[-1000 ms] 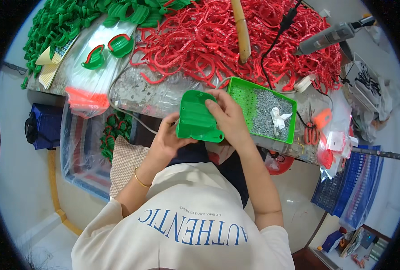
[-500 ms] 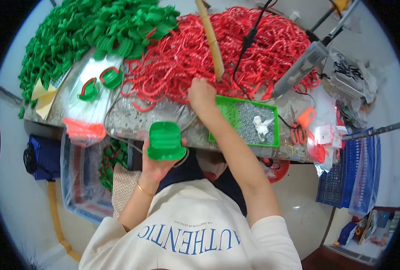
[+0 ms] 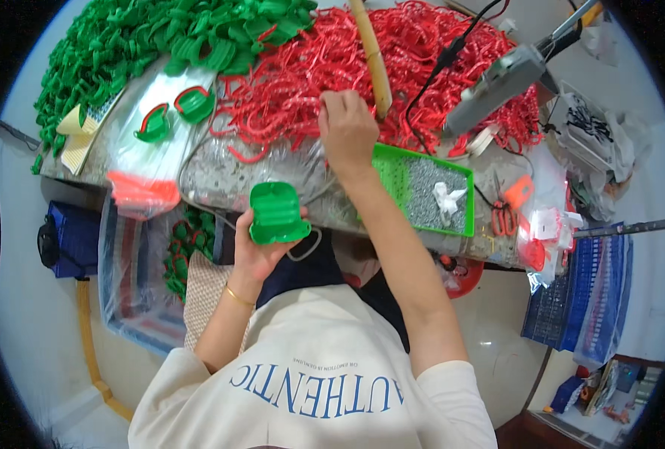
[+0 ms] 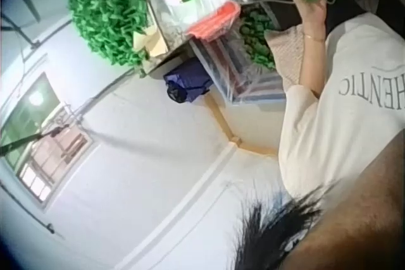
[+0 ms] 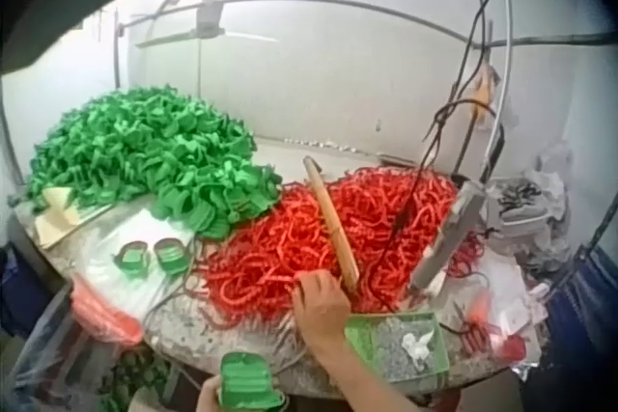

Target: Manually picking up small white components from a tray and inserting them into green and red plastic housings before using a handheld tool to secure them.

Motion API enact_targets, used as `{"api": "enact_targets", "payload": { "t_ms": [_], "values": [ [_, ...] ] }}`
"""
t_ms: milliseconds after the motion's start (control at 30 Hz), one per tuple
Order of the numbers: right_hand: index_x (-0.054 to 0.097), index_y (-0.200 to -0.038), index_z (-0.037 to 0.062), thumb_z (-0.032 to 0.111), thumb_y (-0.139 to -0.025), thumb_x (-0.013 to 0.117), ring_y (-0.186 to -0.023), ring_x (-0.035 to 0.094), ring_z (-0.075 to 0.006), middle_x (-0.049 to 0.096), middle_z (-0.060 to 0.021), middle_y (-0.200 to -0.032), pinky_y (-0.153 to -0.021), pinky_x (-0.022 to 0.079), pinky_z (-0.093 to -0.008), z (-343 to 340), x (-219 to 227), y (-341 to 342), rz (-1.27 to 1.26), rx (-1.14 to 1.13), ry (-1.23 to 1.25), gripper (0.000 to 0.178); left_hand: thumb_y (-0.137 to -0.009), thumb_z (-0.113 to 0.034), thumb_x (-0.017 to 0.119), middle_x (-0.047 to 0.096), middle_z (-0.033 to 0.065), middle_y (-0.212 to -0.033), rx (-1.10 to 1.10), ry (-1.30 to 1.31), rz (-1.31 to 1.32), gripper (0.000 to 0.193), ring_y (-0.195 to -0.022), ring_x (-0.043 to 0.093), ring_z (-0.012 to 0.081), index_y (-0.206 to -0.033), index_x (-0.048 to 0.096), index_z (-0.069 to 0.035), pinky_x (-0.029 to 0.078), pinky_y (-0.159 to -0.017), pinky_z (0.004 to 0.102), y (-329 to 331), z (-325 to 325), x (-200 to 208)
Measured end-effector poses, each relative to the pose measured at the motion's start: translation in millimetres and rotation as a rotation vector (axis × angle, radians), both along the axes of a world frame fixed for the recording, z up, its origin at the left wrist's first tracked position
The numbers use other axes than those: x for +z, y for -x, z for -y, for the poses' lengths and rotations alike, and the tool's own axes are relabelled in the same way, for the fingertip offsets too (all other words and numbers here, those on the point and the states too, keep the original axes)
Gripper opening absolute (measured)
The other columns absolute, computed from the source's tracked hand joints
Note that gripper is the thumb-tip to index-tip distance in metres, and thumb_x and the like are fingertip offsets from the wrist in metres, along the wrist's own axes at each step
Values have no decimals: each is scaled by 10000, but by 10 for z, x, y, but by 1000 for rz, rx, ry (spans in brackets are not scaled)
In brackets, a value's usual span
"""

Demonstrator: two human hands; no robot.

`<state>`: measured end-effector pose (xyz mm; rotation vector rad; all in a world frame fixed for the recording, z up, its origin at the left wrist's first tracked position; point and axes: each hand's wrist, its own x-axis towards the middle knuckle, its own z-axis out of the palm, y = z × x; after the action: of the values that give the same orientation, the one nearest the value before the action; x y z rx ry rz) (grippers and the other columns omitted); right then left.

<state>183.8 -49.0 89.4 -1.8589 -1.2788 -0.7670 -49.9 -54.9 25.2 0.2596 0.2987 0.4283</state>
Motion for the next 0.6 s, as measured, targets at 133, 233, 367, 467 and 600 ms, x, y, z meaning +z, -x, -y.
{"api": "enact_targets", "payload": {
  "t_ms": [133,233,367,467,600],
  "values": [
    [685,-921,148,71,-774,709,-817,604,-232,573,-40,-857,-692,497,-361,35,107,-105,129,40,-58,168,-915,-489,524,556,220,-1294,-11,-1,37,628,-1221,531,350,-1354,469,-43,447,-1019,485,-39,62,-29],
    [705,-918,143,51,-768,708,-821,602,-231,581,-43,-853,-700,499,-341,107,210,-92,146,108,-143,176,-908,-541,531,546,219,-1307,-15,-1,32,683,-1232,522,350,-1377,444,-53,442,-1023,485,-24,120,-50],
    [718,-976,99,16,-801,694,-778,599,-145,604,-40,-881,-686,492,-291,462,488,56,-231,264,6,195,-905,-588,522,529,200,-1331,-79,-31,40,733,-1243,513,347,-1409,408,-69,425,-1039,484,-85,138,30],
    [713,-976,43,5,-812,682,-770,573,-99,619,-24,-891,-675,463,-248,757,453,148,-680,540,206,170,-906,-607,506,497,157,-1376,-140,-33,120,739,-1272,490,324,-1424,394,-92,403,-1058,488,-221,198,109],
    [718,-951,43,39,-803,684,-797,576,-120,615,-35,-902,-684,458,-267,908,288,295,-703,607,528,152,-895,-602,533,470,112,-1406,-182,-5,132,733,-1293,469,296,-1422,395,-113,385,-1071,496,-372,350,146]
  ]
}}
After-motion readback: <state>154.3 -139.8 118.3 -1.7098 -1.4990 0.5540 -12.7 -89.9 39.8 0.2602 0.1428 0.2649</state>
